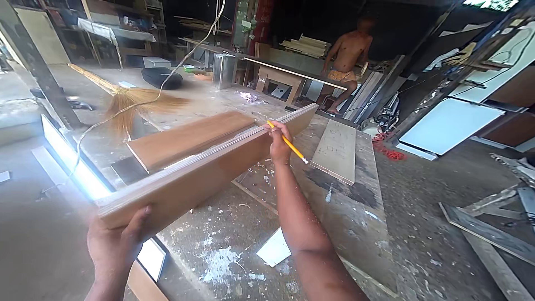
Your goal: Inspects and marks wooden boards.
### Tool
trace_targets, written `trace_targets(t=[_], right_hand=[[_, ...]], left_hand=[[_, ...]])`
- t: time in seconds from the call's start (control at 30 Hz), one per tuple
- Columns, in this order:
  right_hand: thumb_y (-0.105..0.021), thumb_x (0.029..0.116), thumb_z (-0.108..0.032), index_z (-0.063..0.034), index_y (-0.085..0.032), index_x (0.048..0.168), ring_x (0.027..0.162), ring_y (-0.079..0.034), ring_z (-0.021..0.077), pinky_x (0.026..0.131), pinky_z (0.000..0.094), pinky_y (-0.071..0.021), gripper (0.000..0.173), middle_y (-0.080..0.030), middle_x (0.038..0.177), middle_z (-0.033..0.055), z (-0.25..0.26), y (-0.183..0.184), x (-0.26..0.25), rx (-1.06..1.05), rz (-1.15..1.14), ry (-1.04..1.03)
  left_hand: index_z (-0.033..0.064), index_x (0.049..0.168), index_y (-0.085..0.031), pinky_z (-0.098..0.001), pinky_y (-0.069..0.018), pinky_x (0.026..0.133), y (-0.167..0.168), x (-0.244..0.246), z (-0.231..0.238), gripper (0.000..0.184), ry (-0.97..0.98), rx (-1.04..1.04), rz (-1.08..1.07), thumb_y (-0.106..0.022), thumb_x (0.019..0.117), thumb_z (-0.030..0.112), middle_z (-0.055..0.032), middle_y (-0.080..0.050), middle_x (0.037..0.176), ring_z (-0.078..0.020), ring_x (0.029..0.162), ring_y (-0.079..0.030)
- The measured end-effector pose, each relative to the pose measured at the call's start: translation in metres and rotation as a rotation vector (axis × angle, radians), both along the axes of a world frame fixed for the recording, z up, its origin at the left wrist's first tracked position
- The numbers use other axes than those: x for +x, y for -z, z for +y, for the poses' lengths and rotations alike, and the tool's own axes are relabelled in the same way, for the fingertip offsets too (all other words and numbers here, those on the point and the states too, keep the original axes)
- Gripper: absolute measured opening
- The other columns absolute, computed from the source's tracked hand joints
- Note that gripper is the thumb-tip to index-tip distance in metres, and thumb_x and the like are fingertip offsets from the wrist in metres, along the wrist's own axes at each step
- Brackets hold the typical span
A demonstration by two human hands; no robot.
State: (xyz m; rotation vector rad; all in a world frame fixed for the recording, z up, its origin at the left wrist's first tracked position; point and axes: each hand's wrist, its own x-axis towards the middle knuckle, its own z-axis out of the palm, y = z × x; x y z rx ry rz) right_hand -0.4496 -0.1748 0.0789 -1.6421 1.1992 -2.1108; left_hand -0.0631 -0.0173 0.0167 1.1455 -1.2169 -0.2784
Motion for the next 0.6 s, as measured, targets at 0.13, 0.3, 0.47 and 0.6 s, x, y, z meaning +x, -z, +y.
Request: trace_targets(t=[0.13,0.3,0.47,0.6], right_hand=[[-0.048,0.1029,-0.010,-0.0017,-0.063,0.098,0.078,-0.069,0.0103,0.078,0.0315,-0.0586,0.018,-0.072,0.081,0.0022,-0.004,-0.033,-0.048,0.156,-0.043,-0.046],[-0.017,0.1133,-0.030,0.0007,-0.066,0.109,0.065,-0.061,0.0117,0.067,0.0309,-0.0555,0.058,-0.062,0.074,0.0029,-0.001,-0.069,-0.065,0.386,-0.008,0.049],[-0.036,0.1122,-0.027,-0.0008,-0.061,0.106,0.056,-0.064,0.0121,0.062,0.0309,-0.0592,0.037,-0.063,0.066,0.0029,-0.016,-0.084,-0.064,0.563,0.147,0.026],[-0.051,0.1080,-0.021,-0.0025,-0.061,0.116,0.074,-0.070,0.0126,0.069,0.0300,-0.0580,0.022,-0.074,0.088,0.0077,-0.025,-0.085,-0.060,0.716,0.296,0.011]], left_hand=[[-0.0186,0.132,-0.045,-0.0180,-0.0519,0.096,0.000,-0.003,0.001,0.092,-0.037,0.014,-0.051,-0.082,0.0791,0.047,-0.0188,-0.068,0.115,0.0011,0.104,-0.065],[-0.0188,0.131,-0.046,-0.0176,-0.0511,0.096,0.002,-0.003,0.001,0.093,-0.046,0.001,-0.066,-0.079,0.0811,0.052,-0.0201,-0.068,0.115,0.0014,0.104,-0.065],[-0.0178,0.133,-0.046,-0.0180,-0.0509,0.097,0.003,-0.002,0.000,0.092,-0.043,0.010,-0.070,-0.079,0.0812,0.051,-0.0199,-0.067,0.116,0.0006,0.105,-0.065],[-0.0170,0.131,-0.047,-0.0171,-0.0519,0.095,0.003,-0.002,-0.003,0.092,-0.049,-0.014,-0.074,-0.080,0.0810,0.053,-0.0176,-0.069,0.114,0.0019,0.103,-0.066]])
